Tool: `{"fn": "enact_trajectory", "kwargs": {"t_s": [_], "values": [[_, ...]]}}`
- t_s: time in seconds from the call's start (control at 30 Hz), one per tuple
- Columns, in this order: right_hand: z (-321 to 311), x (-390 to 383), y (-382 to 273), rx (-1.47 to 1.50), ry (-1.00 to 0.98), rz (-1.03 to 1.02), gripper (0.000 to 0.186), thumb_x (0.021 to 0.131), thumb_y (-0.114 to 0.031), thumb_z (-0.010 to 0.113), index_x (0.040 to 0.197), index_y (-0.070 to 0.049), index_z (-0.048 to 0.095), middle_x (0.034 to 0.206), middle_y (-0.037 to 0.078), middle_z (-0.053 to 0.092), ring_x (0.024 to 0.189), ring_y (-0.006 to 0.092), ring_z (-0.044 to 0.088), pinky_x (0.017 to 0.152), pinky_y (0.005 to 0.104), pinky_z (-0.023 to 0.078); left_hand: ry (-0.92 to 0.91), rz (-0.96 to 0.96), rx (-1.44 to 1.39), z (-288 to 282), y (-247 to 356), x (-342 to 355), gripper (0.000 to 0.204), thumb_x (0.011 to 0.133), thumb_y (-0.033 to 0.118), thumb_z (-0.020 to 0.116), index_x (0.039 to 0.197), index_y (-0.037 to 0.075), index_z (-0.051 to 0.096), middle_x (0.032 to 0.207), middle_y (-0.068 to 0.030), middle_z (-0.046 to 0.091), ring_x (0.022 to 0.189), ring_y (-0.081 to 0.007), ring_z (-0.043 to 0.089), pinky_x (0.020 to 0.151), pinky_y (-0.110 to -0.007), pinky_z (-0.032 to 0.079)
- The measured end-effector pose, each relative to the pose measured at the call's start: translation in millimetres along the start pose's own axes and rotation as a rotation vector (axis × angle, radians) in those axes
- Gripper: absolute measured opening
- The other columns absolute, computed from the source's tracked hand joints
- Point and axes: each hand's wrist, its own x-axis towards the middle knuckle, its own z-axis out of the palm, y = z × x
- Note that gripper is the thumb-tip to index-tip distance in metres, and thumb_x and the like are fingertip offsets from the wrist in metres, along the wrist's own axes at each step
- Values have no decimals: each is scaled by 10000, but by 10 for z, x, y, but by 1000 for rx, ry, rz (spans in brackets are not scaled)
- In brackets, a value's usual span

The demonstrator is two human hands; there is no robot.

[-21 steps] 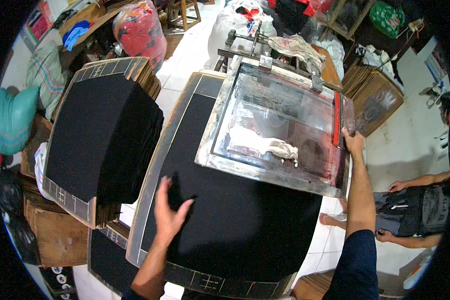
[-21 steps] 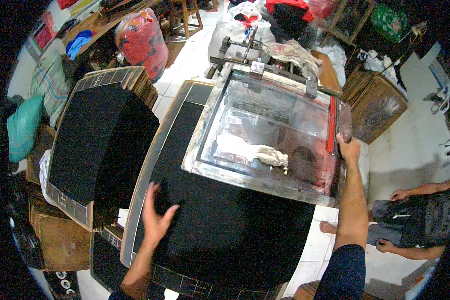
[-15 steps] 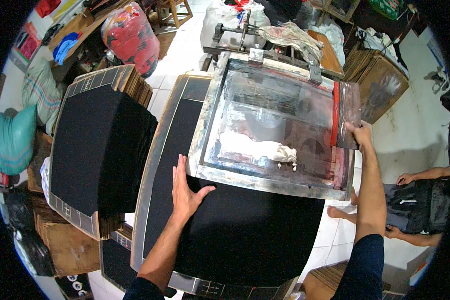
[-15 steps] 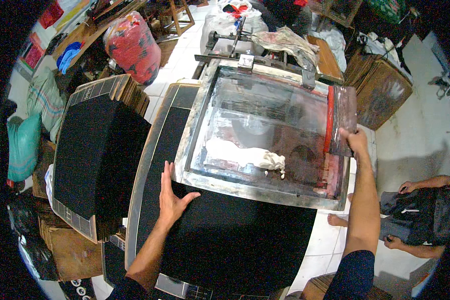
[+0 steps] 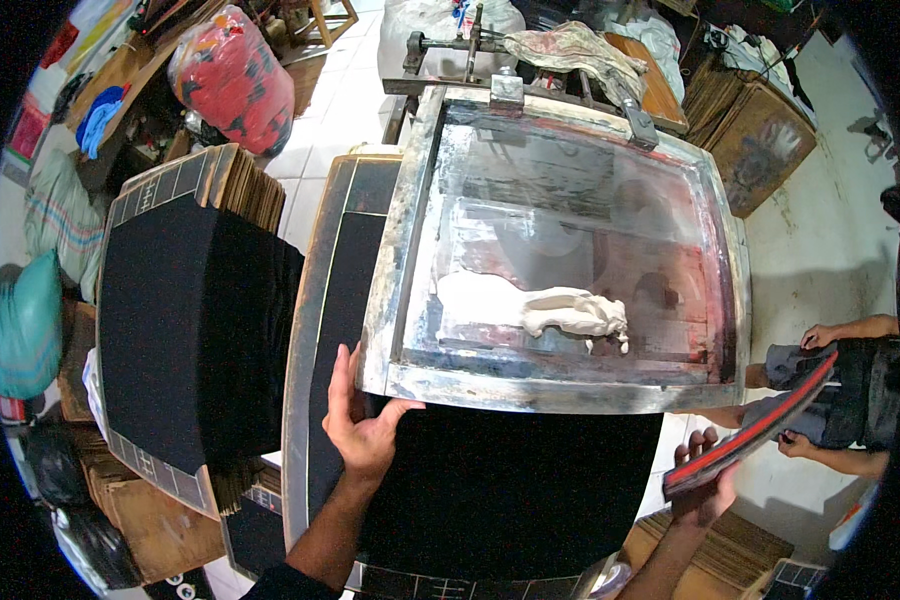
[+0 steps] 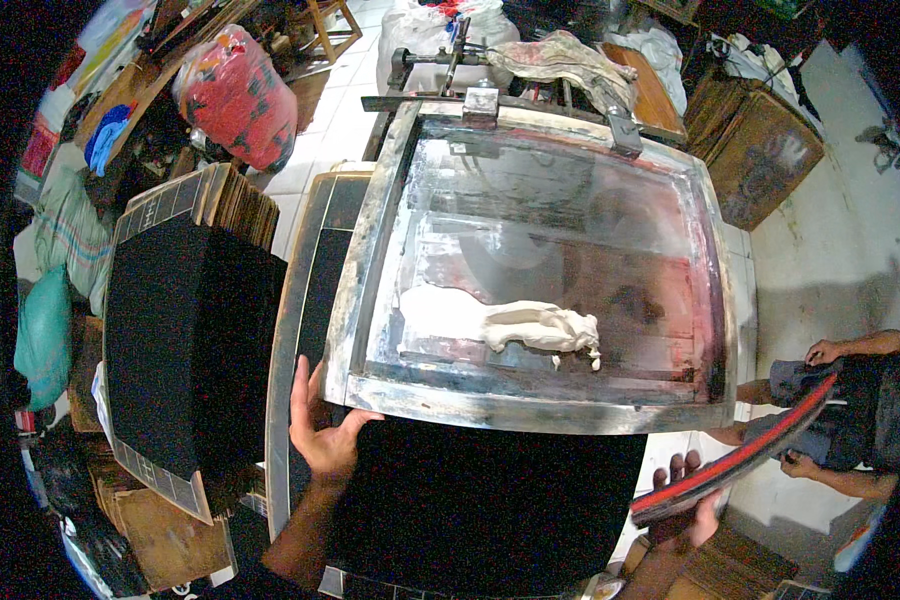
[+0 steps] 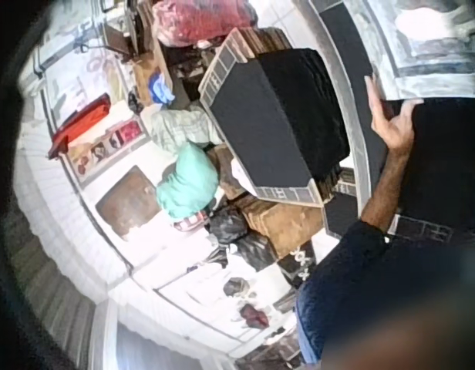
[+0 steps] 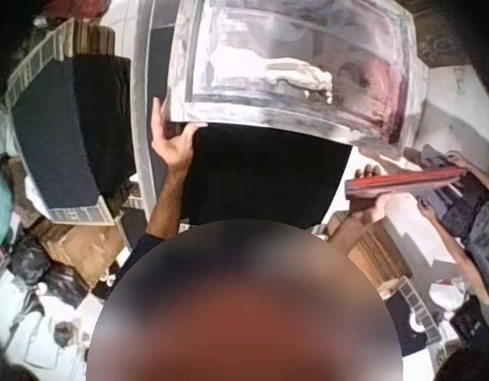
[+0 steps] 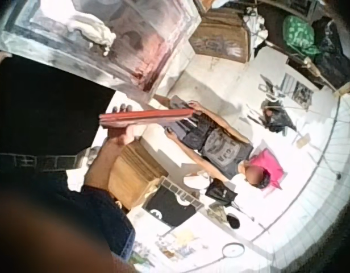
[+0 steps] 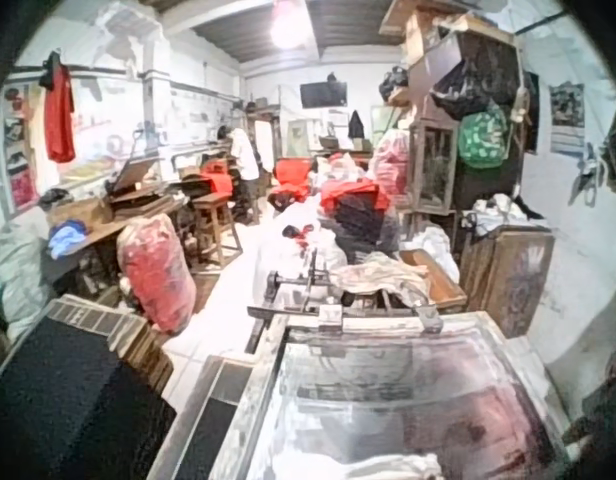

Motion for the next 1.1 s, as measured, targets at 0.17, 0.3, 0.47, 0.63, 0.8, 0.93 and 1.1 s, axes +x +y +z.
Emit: {"fn": "enact_trajectory", "kwargs": {"t_s": [0.17,0.3,0.47,0.63,0.8,0.93,1.1], "values": [[-174,-87,393,11,-45,110,530,1051,-454,555,1467,-129,515,1519,199,487,1483,392,377,1191,663,302,44,34,-120,23,-61,-39,1073,690,-12,933,1565,-55,315,1497,-302,511,1338,-344,572,1093,-470,522],[-214,115,600,127,-54,-8,527,1050,-503,525,1420,-128,545,1472,252,481,1450,397,398,1227,667,213,97,-144,-648,46,-206,26,853,965,486,658,1559,-44,349,1504,-250,525,1361,-335,548,1138,-492,456],[-247,193,678,29,-108,-112,496,998,-483,609,1353,-148,522,1498,273,419,1445,416,382,1226,619,236,-7,-903,-1699,486,-467,503,901,986,781,350,1525,64,430,1517,-148,510,1382,-337,503,1147,-542,412],[-301,159,631,-47,-58,-90,496,975,-466,649,1339,-155,518,1565,274,344,1469,439,346,1219,611,252,-2,-893,-1691,1004,-449,804,849,992,747,365,1490,64,449,1472,-145,529,1344,-333,520,1129,-534,425],[-304,150,608,-50,-38,-51,459,952,-476,689,1254,-167,533,1472,223,407,1379,386,401,1186,573,298,22,-883,-1612,959,-357,766,798,999,713,380,1454,63,469,1426,-143,548,1305,-329,538,1110,-527,438],[-290,145,596,-60,15,-39,434,956,-458,689,1230,-154,543,1456,228,433,1368,381,425,1183,562,320,31,-872,-1569,881,-330,710,758,1004,686,392,1425,63,484,1390,-141,563,1274,-326,552,1096,-521,449],[-393,171,591,-7,-54,-22,433,1001,-444,630,1275,-118,547,1551,286,385,1473,417,374,1216,606,286,38,-861,-1533,833,-325,692,708,1011,652,407,1390,62,504,1345,-139,582,1235,-322,569,1077,-513,462]]}}
